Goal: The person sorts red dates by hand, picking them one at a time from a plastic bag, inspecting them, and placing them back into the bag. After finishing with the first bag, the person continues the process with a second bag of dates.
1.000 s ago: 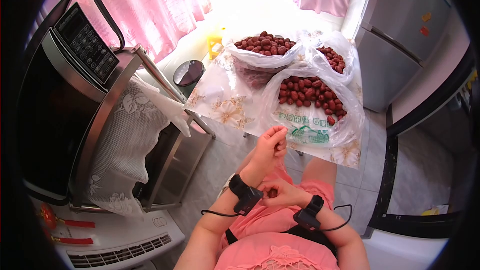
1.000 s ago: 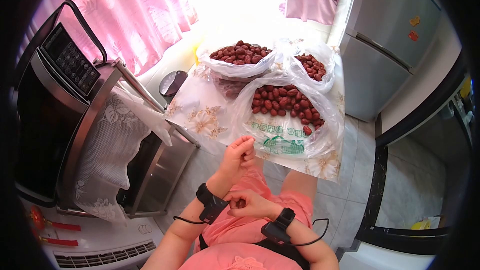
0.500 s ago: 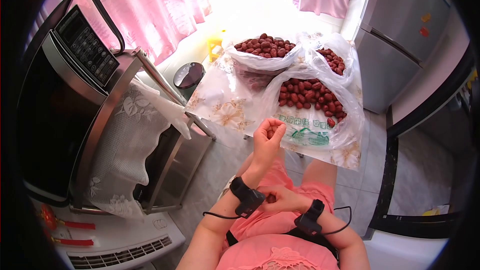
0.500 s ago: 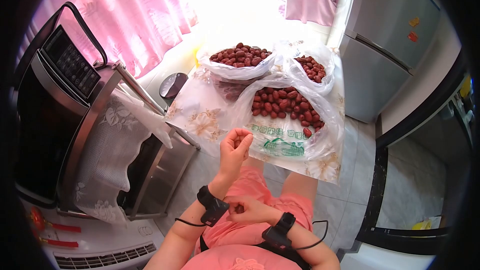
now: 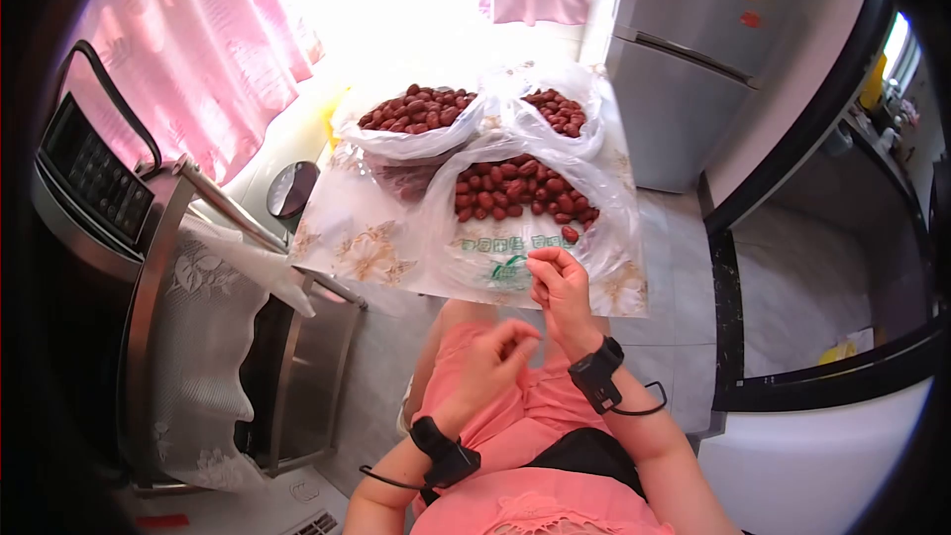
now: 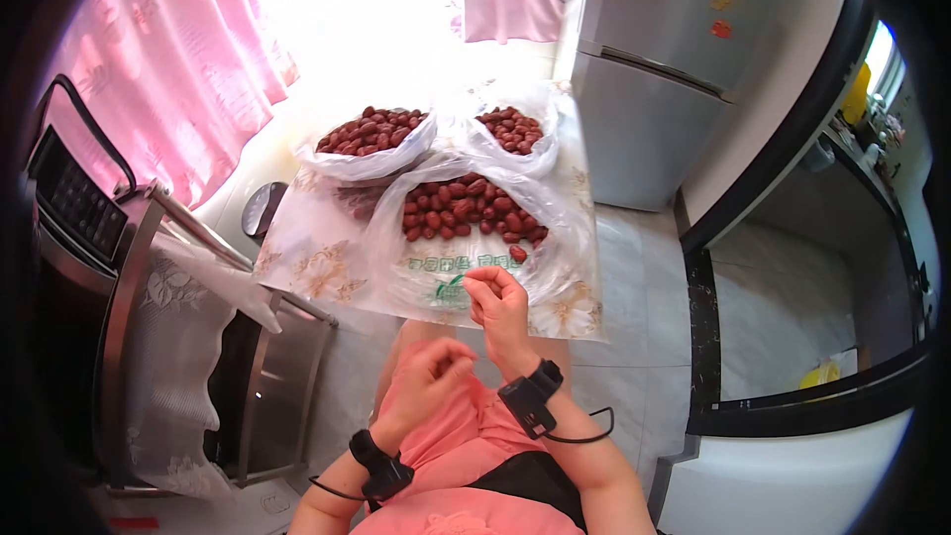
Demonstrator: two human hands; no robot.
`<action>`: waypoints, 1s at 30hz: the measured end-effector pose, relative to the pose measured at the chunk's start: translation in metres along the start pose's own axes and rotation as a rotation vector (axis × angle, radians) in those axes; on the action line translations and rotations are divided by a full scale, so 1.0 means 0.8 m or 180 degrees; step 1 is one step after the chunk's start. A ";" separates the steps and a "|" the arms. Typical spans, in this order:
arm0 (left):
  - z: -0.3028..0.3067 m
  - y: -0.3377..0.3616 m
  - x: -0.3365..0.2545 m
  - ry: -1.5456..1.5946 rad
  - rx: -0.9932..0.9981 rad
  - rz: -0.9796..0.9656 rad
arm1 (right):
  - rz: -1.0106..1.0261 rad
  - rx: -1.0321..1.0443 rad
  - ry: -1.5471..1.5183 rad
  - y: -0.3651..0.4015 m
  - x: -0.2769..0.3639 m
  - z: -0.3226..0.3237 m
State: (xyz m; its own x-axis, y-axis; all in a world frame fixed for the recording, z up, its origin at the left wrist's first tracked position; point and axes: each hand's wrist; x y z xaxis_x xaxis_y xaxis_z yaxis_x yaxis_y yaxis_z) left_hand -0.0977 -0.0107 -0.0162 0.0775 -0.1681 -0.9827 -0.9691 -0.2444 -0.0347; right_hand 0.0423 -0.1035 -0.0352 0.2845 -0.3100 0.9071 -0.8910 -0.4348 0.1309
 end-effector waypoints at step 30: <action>-0.007 0.014 0.054 0.0033 0.1446 0.0192 | 0.0140 -0.0010 0.0124 -0.018 -0.001 -0.025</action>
State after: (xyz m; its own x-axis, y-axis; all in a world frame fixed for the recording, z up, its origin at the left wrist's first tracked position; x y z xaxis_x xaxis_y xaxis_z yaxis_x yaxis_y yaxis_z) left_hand -0.1036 -0.0260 -0.0577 0.0180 -0.1794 -0.9836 -0.9763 0.2092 -0.0560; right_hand 0.0477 -0.0803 -0.0300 0.2310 -0.2957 0.9269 -0.9035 -0.4188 0.0916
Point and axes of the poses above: each hand's wrist, its own y-axis away from the middle knuckle, its own z-axis out of the back of the hand, x = y × z, and after that the axes turned 13 degrees about y, right-handed
